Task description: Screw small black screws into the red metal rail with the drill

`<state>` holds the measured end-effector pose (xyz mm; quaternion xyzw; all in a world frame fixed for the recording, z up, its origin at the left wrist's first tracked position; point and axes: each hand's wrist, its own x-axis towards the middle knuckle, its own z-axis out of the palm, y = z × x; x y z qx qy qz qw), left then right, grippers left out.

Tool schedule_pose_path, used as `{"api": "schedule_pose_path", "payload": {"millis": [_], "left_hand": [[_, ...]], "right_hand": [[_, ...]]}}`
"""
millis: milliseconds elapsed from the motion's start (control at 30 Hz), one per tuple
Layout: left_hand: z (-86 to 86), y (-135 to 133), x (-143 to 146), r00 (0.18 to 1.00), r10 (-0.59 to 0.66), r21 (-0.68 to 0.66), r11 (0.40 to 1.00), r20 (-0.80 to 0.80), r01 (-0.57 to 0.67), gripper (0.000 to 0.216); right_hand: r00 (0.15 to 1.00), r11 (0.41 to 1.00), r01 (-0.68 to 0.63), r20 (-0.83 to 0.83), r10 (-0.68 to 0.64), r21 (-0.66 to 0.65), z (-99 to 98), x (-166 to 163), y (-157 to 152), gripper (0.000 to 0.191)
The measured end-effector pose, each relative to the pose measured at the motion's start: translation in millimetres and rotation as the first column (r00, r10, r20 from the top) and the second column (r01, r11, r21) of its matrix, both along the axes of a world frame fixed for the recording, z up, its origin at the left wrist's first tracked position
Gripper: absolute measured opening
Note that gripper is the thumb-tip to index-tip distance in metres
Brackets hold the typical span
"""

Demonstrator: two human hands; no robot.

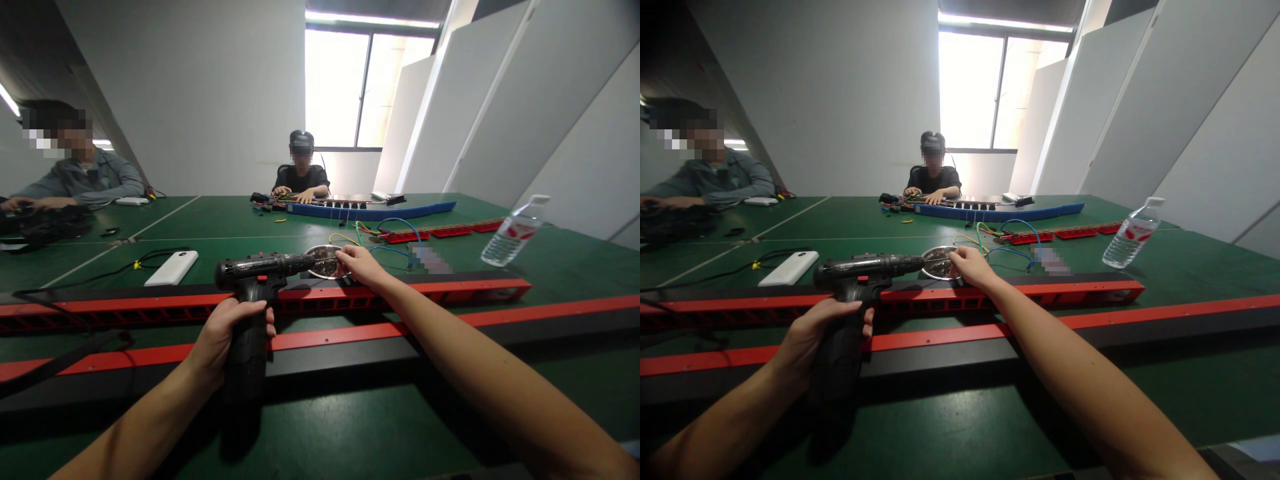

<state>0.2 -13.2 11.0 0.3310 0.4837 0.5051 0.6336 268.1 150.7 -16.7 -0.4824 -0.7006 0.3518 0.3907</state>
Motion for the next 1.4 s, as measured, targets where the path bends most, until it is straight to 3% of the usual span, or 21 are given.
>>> {"api": "schedule_pose_path", "payload": {"millis": [900, 1400], "left_hand": [[-2.6, -0.3, -2.8, 1.0, -0.013, 0.0, 1.0, -0.001, 0.013, 0.014], [5.9, -2.2, 2.0, 1.0, -0.001, -0.015, 1.0, -0.005, 0.001, 0.011]], "right_hand": [[0.998, 0.999, -0.011, -0.06, 0.009, -0.037, -3.3, 0.5, 4.2, 0.02], [1.0, 1.0, 0.002, -0.026, -0.002, -0.023, -2.3, 0.7, 3.2, 0.02]]}}
